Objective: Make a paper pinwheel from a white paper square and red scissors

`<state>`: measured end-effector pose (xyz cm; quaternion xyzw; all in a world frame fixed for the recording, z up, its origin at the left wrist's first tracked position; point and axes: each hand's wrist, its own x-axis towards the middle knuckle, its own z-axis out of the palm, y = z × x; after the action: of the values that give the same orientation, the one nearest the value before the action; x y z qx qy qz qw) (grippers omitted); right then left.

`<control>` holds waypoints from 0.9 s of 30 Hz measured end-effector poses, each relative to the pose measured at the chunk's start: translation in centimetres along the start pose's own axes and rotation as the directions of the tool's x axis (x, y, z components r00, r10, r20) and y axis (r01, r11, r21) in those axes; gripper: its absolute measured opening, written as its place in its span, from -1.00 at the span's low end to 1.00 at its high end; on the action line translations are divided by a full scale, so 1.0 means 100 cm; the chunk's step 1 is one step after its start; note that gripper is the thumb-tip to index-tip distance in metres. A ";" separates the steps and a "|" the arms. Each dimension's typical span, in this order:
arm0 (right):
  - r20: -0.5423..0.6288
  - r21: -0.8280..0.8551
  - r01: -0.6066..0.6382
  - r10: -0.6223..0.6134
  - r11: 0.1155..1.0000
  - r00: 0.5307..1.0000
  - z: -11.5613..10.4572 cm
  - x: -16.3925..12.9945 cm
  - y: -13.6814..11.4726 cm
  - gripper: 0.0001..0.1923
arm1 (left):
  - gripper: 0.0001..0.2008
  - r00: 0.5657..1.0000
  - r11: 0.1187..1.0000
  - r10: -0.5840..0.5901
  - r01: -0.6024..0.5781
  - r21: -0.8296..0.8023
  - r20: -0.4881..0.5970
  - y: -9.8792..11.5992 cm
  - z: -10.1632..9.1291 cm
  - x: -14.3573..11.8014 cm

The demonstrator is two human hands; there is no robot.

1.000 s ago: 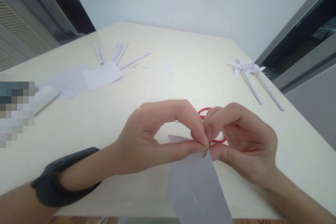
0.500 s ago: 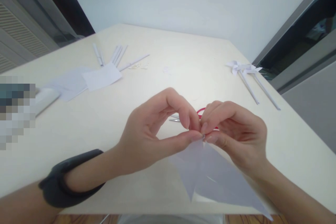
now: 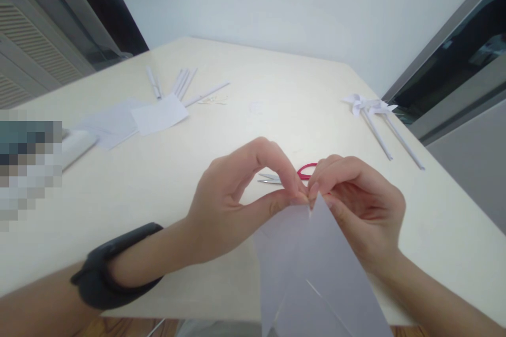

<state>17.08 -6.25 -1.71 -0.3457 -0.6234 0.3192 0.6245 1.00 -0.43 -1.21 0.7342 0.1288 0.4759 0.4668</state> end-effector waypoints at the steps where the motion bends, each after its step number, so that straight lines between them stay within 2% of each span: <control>1: 0.005 -0.003 -0.013 0.013 1.000 1.000 0.000 0.000 -0.001 -0.93 | -0.86 1.000 1.000 -0.006 0.006 0.009 0.003 0.000 0.000 0.000; 6: 0.028 0.007 -0.068 0.068 0.998 0.997 0.000 0.000 -0.003 -0.91 | -0.80 0.998 0.999 -0.026 0.025 0.023 0.059 0.000 -0.001 0.003; 13: -0.051 -0.118 -0.028 0.022 0.993 0.998 -0.003 0.003 -0.004 -0.94 | -0.86 0.995 0.993 -0.061 0.053 0.104 0.078 0.001 0.000 0.004; 18: -0.046 -0.203 -0.026 0.017 0.979 0.999 -0.002 0.003 -0.004 -0.94 | -0.85 0.993 0.988 -0.073 0.061 0.139 0.087 0.002 0.001 0.005; 22: -0.024 -0.251 -0.087 0.084 0.964 0.996 -0.002 0.003 -0.005 -0.95 | -0.89 0.984 0.978 -0.151 0.135 0.161 0.089 0.003 0.002 0.006; 27: -0.002 -0.244 -0.179 0.184 0.953 0.983 -0.005 0.006 -0.009 -0.93 | -0.93 0.964 0.968 -0.249 0.246 0.046 0.096 0.001 0.002 0.009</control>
<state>17.55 -6.21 -0.63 -0.4722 -0.6299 0.2997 0.5390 1.58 -0.03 -0.68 0.7432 0.2035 0.3737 0.5163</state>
